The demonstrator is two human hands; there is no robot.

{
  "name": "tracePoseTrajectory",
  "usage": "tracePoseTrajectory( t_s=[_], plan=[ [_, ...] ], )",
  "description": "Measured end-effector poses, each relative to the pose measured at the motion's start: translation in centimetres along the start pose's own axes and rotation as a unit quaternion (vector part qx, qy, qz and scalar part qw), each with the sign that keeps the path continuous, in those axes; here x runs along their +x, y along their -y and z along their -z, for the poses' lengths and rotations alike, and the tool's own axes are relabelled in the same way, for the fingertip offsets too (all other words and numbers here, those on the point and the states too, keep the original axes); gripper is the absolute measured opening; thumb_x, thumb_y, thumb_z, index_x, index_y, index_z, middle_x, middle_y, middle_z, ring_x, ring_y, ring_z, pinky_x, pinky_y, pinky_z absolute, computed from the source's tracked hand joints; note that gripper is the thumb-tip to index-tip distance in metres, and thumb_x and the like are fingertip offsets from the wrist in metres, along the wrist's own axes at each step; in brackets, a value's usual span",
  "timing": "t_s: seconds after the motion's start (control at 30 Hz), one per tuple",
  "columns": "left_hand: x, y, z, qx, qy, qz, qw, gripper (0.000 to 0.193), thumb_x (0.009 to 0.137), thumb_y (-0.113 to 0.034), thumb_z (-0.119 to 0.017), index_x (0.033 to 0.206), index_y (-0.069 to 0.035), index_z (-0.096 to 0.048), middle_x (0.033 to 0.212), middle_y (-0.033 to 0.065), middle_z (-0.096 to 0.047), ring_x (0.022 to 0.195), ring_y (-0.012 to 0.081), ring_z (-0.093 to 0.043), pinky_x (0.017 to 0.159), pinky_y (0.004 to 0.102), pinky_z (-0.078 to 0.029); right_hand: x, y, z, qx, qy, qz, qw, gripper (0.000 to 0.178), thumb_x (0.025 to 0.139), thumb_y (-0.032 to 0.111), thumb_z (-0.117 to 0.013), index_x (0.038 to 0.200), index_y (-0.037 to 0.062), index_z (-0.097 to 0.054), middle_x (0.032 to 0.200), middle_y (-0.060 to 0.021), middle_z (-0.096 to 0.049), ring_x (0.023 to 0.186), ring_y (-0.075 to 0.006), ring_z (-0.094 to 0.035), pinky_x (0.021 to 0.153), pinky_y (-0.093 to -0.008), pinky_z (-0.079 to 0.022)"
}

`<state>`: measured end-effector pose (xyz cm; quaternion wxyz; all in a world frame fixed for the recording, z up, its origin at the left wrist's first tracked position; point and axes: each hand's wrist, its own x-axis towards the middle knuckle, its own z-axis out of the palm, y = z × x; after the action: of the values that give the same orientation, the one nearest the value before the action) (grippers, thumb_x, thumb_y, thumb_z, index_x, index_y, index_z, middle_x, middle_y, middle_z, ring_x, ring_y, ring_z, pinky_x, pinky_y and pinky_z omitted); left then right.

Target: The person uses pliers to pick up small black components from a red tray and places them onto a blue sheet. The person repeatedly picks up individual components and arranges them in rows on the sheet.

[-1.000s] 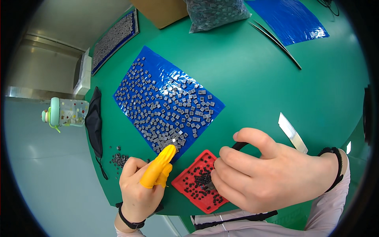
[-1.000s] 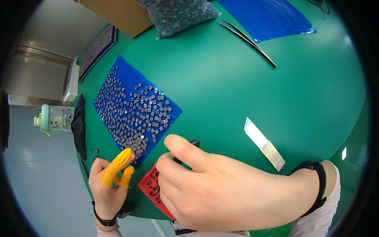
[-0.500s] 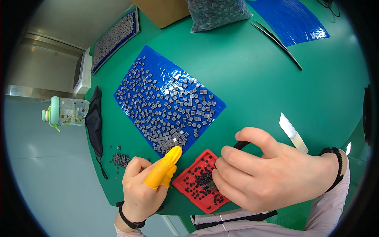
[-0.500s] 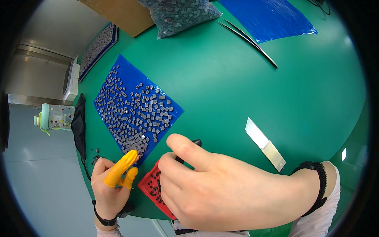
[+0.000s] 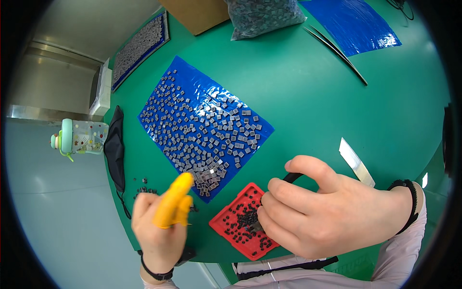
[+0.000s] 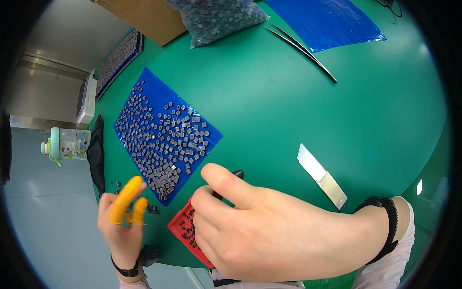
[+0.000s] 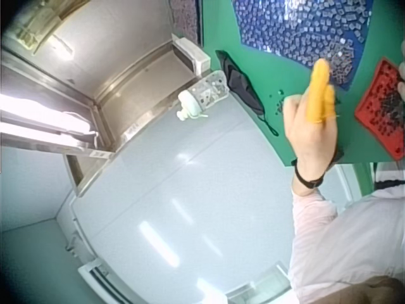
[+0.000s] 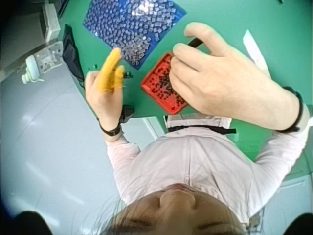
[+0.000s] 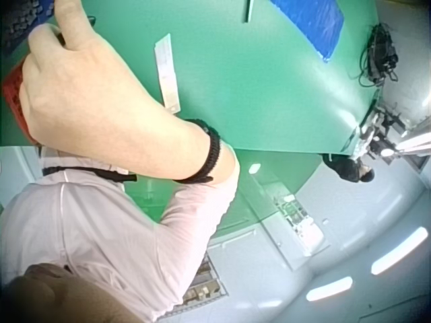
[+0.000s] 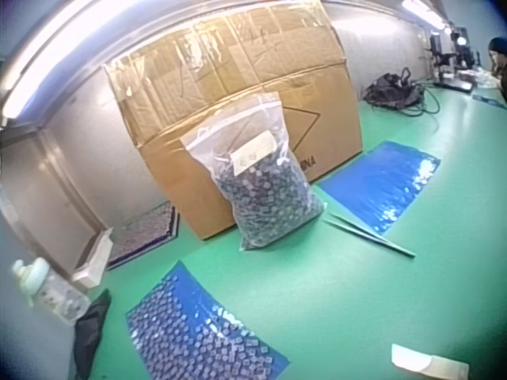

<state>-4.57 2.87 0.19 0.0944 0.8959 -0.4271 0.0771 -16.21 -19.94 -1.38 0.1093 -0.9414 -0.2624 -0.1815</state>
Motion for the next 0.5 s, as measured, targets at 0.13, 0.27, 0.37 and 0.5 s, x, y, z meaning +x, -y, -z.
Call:
tracePoseTrajectory(
  t_s=[0.13, 0.27, 0.37, 0.5],
  plan=[
    [-0.4, 1.2, 1.2, 0.004, 0.035, 0.106, 0.994, 0.037, 0.067, 0.005, -0.073, 0.101, -0.009, -0.072, 0.074, 0.0044, -0.056, 0.062, 0.0176, -0.049, 0.052, 0.0275, -0.038, 0.0, 0.0, 0.1, 0.008, 0.007, 0.000, 1.000, 0.016, 0.073, 0.017, -0.063, 0.084, 0.0053, -0.065, 0.082, -0.0040, -0.060, 0.086, -0.0164, -0.057, 0.088, -0.0411, -0.041],
    [-0.7, 2.0, 0.7, -0.006, 0.065, 0.075, 0.995, 0.029, 0.063, 0.003, -0.075, 0.091, -0.006, -0.073, 0.075, 0.0069, -0.062, 0.068, 0.0214, -0.053, 0.056, 0.0308, -0.044, 0.0, -0.4, 1.3, 0.038, 0.112, 0.036, 0.992, 0.018, 0.072, 0.016, -0.064, 0.087, 0.0053, -0.065, 0.085, -0.0047, -0.060, 0.087, -0.0177, -0.056, 0.084, -0.0419, -0.042],
    [-0.5, 2.1, 0.4, -0.043, 0.092, 0.102, 0.990, 0.024, 0.063, 0.004, -0.073, 0.086, -0.004, -0.072, 0.079, 0.0068, -0.065, 0.073, 0.0245, -0.057, 0.063, 0.0335, -0.048, 0.0, -0.3, 1.1, 0.030, 0.103, 0.036, 0.994, 0.020, 0.072, 0.016, -0.065, 0.089, 0.0055, -0.065, 0.086, -0.0045, -0.061, 0.087, -0.0185, -0.056, 0.083, -0.0417, -0.043],
    [-0.7, 2.7, 0.5, -0.072, 0.087, 0.113, 0.987, 0.020, 0.066, 0.002, -0.074, 0.085, -0.002, -0.070, 0.077, 0.0087, -0.065, 0.067, 0.0247, -0.060, 0.060, 0.0326, -0.049, 0.4, -0.1, 0.8, 0.039, 0.084, 0.036, 0.995, 0.022, 0.072, 0.015, -0.065, 0.092, 0.0058, -0.065, 0.088, -0.0040, -0.061, 0.087, -0.0188, -0.056, 0.082, -0.0414, -0.043]
  ],
)
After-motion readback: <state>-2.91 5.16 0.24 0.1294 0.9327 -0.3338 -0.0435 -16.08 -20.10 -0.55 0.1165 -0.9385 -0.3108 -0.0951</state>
